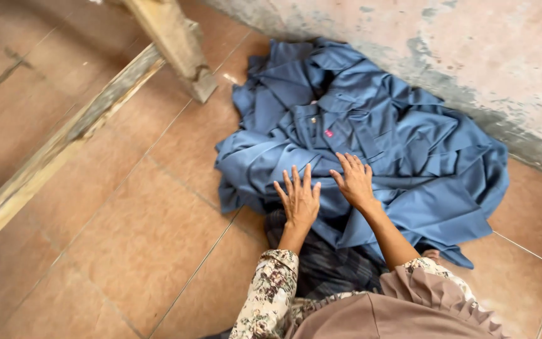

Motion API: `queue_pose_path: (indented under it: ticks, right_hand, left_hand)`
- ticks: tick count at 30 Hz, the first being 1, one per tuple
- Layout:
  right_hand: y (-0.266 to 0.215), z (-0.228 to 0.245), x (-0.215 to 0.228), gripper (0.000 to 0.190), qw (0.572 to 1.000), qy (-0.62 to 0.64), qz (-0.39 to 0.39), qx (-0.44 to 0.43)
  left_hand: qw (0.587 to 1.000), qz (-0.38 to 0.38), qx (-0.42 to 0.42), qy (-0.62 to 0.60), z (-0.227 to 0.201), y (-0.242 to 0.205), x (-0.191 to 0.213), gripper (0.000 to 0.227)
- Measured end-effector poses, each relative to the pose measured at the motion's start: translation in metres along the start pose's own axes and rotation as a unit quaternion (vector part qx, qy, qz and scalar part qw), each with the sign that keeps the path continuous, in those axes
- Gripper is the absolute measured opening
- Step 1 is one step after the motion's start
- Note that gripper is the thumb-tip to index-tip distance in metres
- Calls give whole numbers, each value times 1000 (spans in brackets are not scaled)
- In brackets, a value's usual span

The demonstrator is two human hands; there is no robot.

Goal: Folding blue trousers on the floor and stacking them neatly.

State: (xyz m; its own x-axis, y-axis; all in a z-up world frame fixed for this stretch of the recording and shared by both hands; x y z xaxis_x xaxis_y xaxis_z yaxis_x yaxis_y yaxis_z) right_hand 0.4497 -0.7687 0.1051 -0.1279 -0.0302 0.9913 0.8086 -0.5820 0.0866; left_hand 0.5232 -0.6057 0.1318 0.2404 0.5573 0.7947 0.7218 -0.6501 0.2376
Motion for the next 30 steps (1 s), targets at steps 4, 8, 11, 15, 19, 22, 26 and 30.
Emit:
queue_pose_path:
  ticks: [4,8,11,15,19,22,26,30]
  right_hand:
    - [11,-73,-30,56,999,-5,15,-43]
    - [26,-133,-67,62,996,-67,17,-48]
    - [31,-157,-80,81,991,-121,40,-36]
    - [49,-173,-90,103,982,-172,82,1]
    - [61,-188,-91,64,995,-88,52,16]
    - [67,-202,-94,29,997,-68,-32,9]
    - [55,-207,-74,23,968,215,45,-123]
    - [33,-193,-54,21,820,553,42,-139]
  left_hand:
    - [999,33,-34,-16,-37,15,-45,62]
    - [995,86,-45,-3,-57,27,-88,58]
    - [991,120,-42,-32,-56,28,-128,57]
    - [982,163,3,-95,-38,34,-180,58]
    - [982,139,42,-122,-20,46,-187,56]
    - [971,70,106,-201,1,59,-190,53]
    - [923,2,208,-324,52,70,-217,60]
    - [891,31,287,-351,85,69,-249,65]
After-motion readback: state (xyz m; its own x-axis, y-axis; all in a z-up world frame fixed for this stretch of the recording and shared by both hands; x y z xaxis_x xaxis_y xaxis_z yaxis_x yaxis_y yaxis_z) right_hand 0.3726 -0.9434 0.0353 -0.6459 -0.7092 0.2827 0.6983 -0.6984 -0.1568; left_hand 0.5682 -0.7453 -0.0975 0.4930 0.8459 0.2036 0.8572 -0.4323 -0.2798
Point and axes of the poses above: each hand's wrist, its own y-axis towards the middle knuckle, its own x-axis out of the back of the hand, z = x × y, the point moved 7 cm from there along y, towards the middle knuckle, and after that the axes turned 15 degrees about -y, right-handed, at the moved point
